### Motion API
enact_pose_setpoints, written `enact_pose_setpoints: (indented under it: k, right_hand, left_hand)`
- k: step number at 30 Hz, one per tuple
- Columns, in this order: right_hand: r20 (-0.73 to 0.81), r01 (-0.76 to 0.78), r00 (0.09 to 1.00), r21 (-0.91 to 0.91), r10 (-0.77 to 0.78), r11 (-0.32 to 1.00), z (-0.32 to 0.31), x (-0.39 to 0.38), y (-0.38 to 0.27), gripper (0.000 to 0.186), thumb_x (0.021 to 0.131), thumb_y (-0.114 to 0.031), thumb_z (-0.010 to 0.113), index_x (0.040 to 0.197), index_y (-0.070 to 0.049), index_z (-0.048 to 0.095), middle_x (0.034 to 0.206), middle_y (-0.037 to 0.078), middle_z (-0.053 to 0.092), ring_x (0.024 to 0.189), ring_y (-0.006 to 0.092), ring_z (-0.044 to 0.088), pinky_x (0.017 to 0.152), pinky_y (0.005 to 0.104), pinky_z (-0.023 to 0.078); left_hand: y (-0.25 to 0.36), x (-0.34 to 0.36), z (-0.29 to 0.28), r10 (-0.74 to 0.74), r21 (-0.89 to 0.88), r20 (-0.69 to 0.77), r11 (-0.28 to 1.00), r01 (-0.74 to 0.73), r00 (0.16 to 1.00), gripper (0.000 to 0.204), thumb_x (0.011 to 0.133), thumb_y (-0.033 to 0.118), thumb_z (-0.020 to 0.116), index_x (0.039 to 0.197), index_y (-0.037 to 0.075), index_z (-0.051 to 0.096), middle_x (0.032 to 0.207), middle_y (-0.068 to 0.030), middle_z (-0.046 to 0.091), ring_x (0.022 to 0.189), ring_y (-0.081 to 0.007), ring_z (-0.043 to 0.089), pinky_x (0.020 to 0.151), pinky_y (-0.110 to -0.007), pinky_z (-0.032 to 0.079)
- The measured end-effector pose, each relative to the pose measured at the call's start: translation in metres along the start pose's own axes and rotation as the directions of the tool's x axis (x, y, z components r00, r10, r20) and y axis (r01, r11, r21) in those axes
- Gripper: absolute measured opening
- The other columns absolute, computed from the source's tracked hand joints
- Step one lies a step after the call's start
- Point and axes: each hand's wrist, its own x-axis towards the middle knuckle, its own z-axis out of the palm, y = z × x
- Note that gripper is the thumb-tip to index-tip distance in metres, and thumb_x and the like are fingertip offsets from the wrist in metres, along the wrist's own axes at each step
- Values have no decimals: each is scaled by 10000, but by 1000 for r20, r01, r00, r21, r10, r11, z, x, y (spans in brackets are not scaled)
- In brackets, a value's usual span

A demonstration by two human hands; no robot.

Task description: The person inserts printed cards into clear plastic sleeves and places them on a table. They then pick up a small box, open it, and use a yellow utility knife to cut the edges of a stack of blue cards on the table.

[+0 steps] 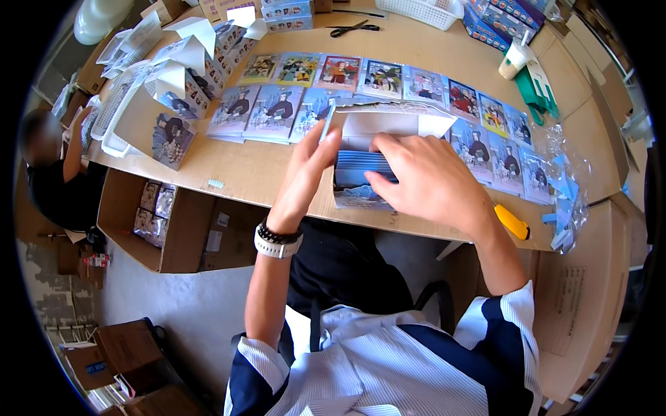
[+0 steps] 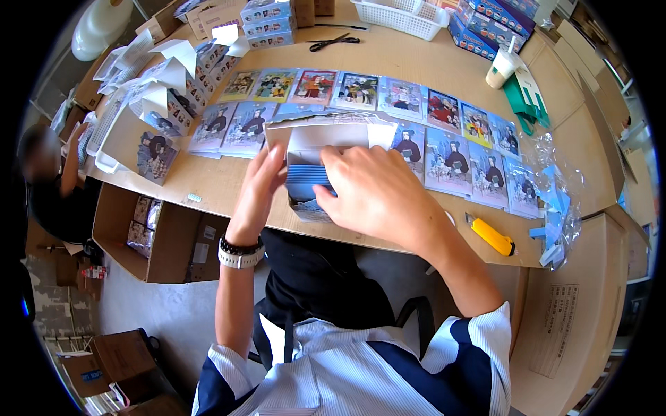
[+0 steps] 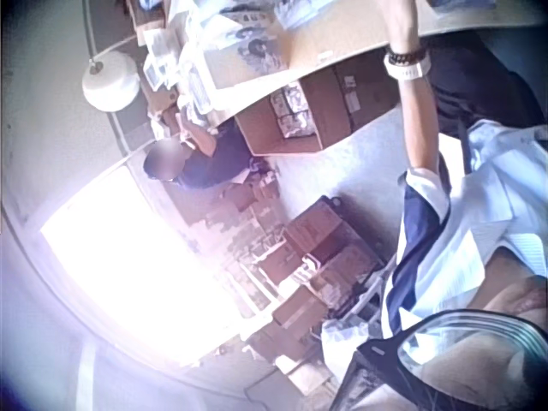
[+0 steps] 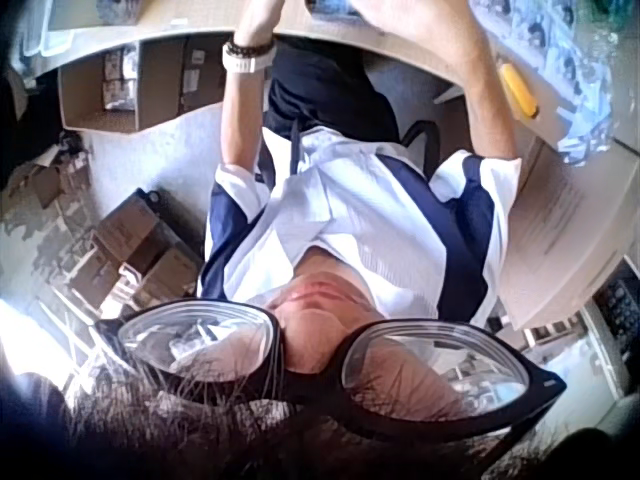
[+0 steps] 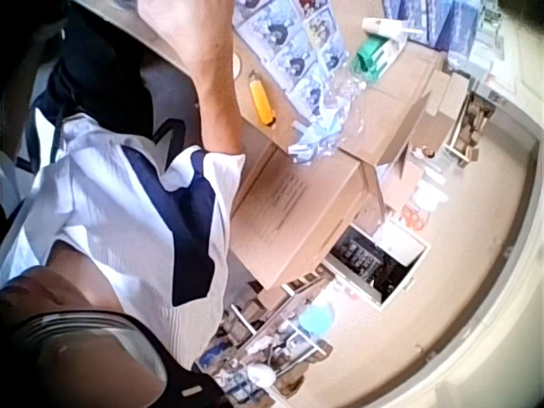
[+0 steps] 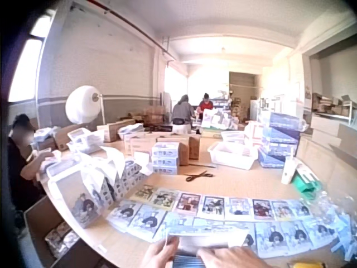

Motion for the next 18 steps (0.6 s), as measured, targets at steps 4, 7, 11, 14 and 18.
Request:
enact_pose_setpoints:
  k: [4, 7, 11, 14, 18]
  right_hand:
    - [27, -29, 999, -18, 30, 999, 6, 19, 6, 363, 889, -285, 744, 1099, 11, 738, 878, 222, 758, 790, 438, 730, 754, 489, 584]
    - [123, -10, 992, 7, 9, 1000, -3, 34, 11, 379, 873, -320, 752, 1088, -8, 766, 895, 246, 756, 842, 433, 740, 780, 493, 588]
    - [137, 52, 989, 12, -53, 999, -9, 40, 11, 323, 903, -315, 741, 1008, -10, 760, 897, 270, 748, 891, 415, 749, 803, 513, 588]
    - [-27, 112, 993, 13, -112, 994, -6, 23, 8, 306, 939, -301, 754, 1006, -4, 722, 858, 227, 740, 770, 407, 742, 691, 488, 584]
    - [-421, 210, 894, 98, -151, 973, -33, -18, -14, 253, 913, -183, 807, 1029, 0, 676, 810, 187, 723, 661, 374, 715, 601, 411, 551]
  left_hand:
    - [-38, -20, -21, 151, -48, 276, 989, -143, 949, 858, 974, 247, 793, 1601, -2, 263, 1496, -148, 505, 1449, -229, 434, 1210, -422, 353]
    - [-63, -22, -17, 115, 155, 293, 974, -166, 949, 938, 901, 101, 855, 1606, 2, 244, 1490, -146, 512, 1395, -225, 482, 1165, -420, 420]
    - [-74, -16, -9, 148, 206, 252, 957, -202, 956, 936, 875, 57, 867, 1594, 10, 270, 1471, -142, 528, 1334, -210, 530, 1113, -389, 475]
    - [-55, -22, -16, 51, 239, 257, 964, -115, 965, 951, 849, 48, 886, 1587, 6, 287, 1440, -150, 549, 1339, -203, 528, 1122, -382, 467]
    - [-35, -40, -42, -16, 370, 247, 926, -79, 969, 986, 820, 64, 910, 1597, -8, 306, 1462, -162, 563, 1359, -220, 541, 1132, -380, 460]
